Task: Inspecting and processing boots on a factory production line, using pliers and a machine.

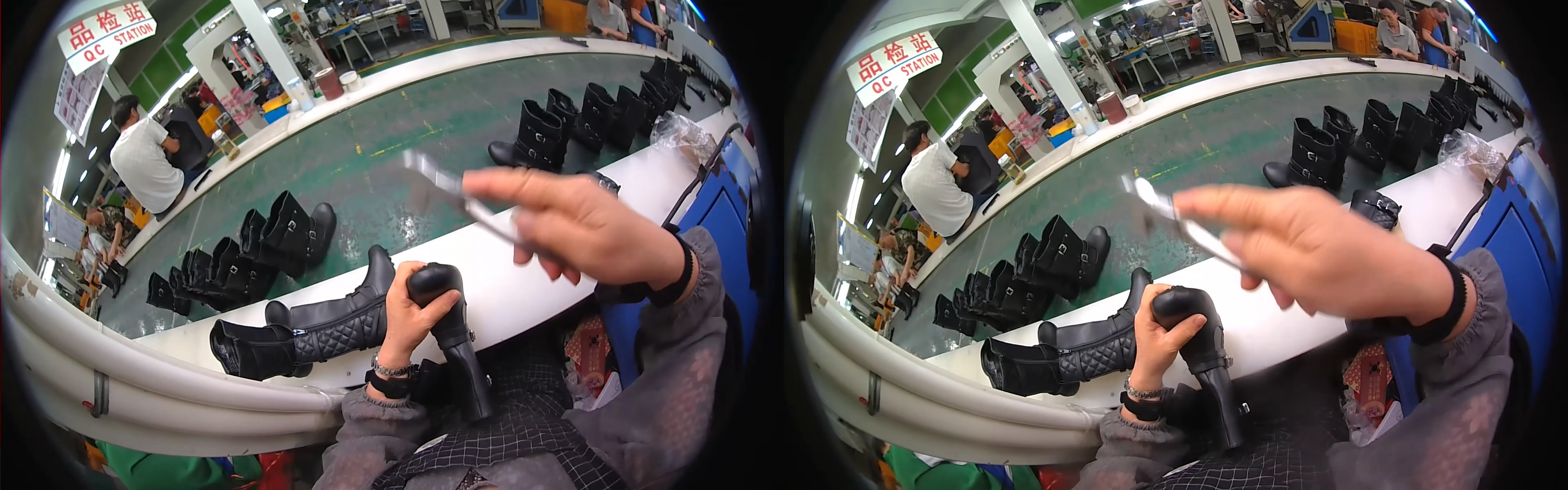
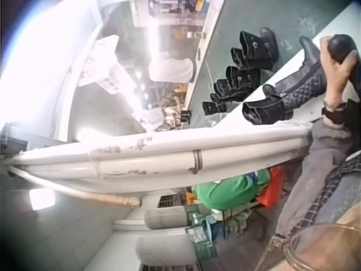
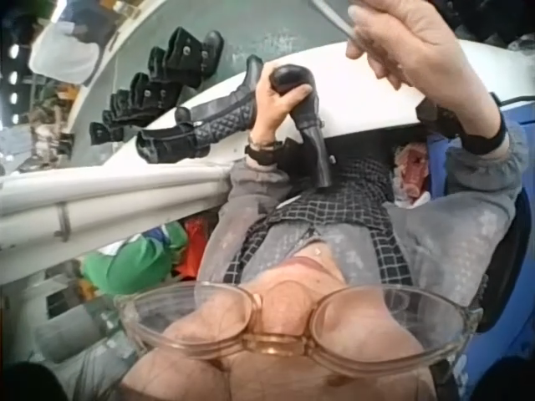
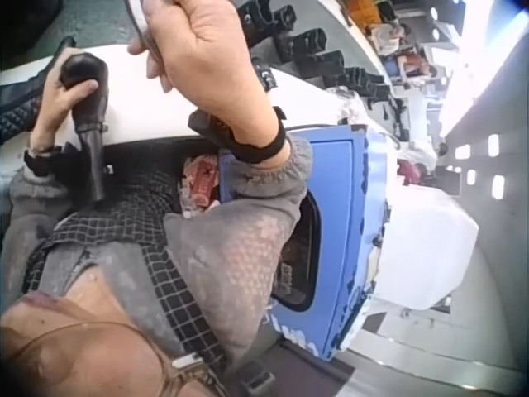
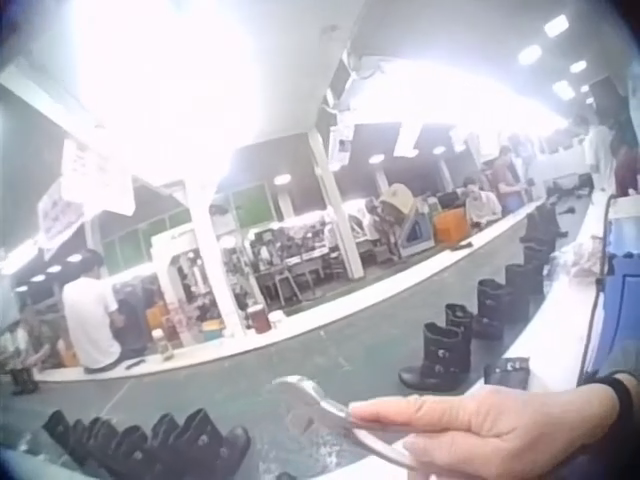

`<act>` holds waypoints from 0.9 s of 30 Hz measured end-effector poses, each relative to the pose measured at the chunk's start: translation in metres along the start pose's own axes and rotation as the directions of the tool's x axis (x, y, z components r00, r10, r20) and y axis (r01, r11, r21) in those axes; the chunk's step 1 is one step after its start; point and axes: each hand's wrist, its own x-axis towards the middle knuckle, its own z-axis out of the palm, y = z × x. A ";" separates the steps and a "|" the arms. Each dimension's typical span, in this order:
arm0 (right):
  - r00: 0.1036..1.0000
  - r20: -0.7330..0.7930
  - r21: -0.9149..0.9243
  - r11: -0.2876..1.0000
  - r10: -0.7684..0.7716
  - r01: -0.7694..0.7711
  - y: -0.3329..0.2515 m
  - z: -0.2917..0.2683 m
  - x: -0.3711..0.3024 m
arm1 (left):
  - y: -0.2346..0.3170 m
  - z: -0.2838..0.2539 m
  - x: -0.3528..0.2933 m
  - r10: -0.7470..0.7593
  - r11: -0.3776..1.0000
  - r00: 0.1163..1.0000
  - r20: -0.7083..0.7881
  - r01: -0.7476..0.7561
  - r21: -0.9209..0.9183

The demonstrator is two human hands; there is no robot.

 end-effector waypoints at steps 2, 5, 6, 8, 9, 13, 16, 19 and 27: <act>0.992 -0.083 0.222 0.968 -0.099 0.116 0.002 0.001 0.000 | -0.002 0.001 0.001 -0.009 1.000 1.000 0.001 0.009 0.020; 0.918 0.357 -0.205 0.973 0.172 -0.103 0.007 0.002 0.007 | -0.001 0.001 0.002 -0.027 1.000 0.996 0.082 0.027 0.008; 0.926 0.276 -0.201 0.957 0.259 -0.208 0.010 -0.001 0.009 | 0.000 0.001 0.003 -0.051 0.998 0.995 0.091 0.048 0.034; 0.969 0.189 -0.149 0.980 0.157 -0.129 0.014 -0.010 0.009 | 0.000 0.005 0.003 0.012 0.999 0.999 0.039 -0.013 0.042; 0.992 0.095 -0.047 0.996 0.084 -0.079 0.016 -0.011 0.007 | -0.001 0.006 0.005 0.045 0.996 0.999 0.026 -0.046 0.071; 0.981 -0.120 0.228 0.958 -0.149 0.174 0.026 -0.006 -0.003 | -0.004 0.010 0.005 0.012 1.000 1.000 0.019 -0.012 0.006; 0.922 0.254 -0.157 0.953 0.292 -0.259 0.026 -0.001 -0.002 | -0.002 0.008 0.003 0.020 0.993 0.993 0.115 -0.033 0.112; 0.986 0.082 -0.093 0.986 0.146 -0.139 0.021 -0.007 -0.003 | -0.002 0.008 0.004 -0.005 0.994 0.996 0.094 -0.006 0.109; 0.968 0.219 -0.060 0.992 0.119 -0.109 0.063 0.003 -0.015 | -0.006 0.008 0.005 -0.035 0.997 0.998 0.044 0.037 -0.064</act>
